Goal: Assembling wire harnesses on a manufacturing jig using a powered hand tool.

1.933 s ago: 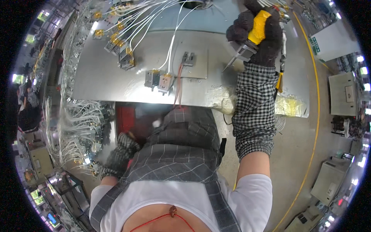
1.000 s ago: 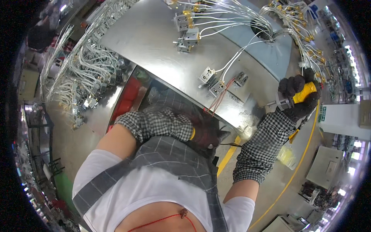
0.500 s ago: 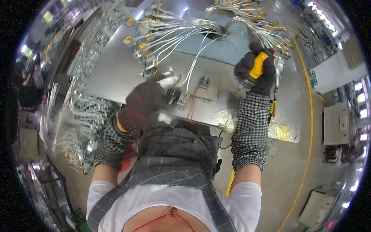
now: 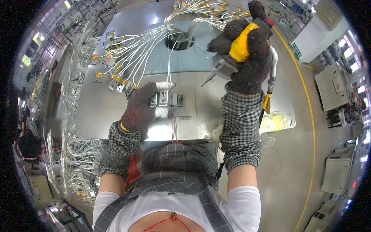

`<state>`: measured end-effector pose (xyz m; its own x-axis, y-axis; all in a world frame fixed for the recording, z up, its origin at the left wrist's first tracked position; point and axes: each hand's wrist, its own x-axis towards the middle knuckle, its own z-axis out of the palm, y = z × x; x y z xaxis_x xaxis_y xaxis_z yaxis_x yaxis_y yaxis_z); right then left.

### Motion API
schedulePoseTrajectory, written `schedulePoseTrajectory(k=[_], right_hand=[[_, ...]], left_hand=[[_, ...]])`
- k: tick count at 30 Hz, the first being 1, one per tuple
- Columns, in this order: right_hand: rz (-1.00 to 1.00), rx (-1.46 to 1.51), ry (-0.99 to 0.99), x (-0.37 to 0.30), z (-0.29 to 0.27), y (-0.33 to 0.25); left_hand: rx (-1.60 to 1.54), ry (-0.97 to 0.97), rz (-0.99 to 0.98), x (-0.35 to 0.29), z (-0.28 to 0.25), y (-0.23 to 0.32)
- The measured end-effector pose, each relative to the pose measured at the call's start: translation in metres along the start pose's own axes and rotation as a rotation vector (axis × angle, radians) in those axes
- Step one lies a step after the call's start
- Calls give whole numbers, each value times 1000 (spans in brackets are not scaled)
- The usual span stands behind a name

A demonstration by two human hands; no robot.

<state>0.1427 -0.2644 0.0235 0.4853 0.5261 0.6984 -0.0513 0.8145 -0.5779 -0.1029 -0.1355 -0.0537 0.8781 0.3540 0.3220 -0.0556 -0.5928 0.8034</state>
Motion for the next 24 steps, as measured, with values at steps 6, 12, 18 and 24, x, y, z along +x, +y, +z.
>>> schedulePoseTrajectory(k=[6, 12, 18, 24], right_hand=[[22, -103, 99, -25, 10, 11], [-31, -103, 87, -38, 26, 13], [180, 149, 207, -53, 38, 12], [25, 11, -25, -67, 57, 25]], left_hand=[[-36, -37, -69, 16, 8, -5], [246, -151, -58, 24, 2, 14], [260, -155, -114, 23, 4, 10], [228, -122, -93, 20, 4, 8]])
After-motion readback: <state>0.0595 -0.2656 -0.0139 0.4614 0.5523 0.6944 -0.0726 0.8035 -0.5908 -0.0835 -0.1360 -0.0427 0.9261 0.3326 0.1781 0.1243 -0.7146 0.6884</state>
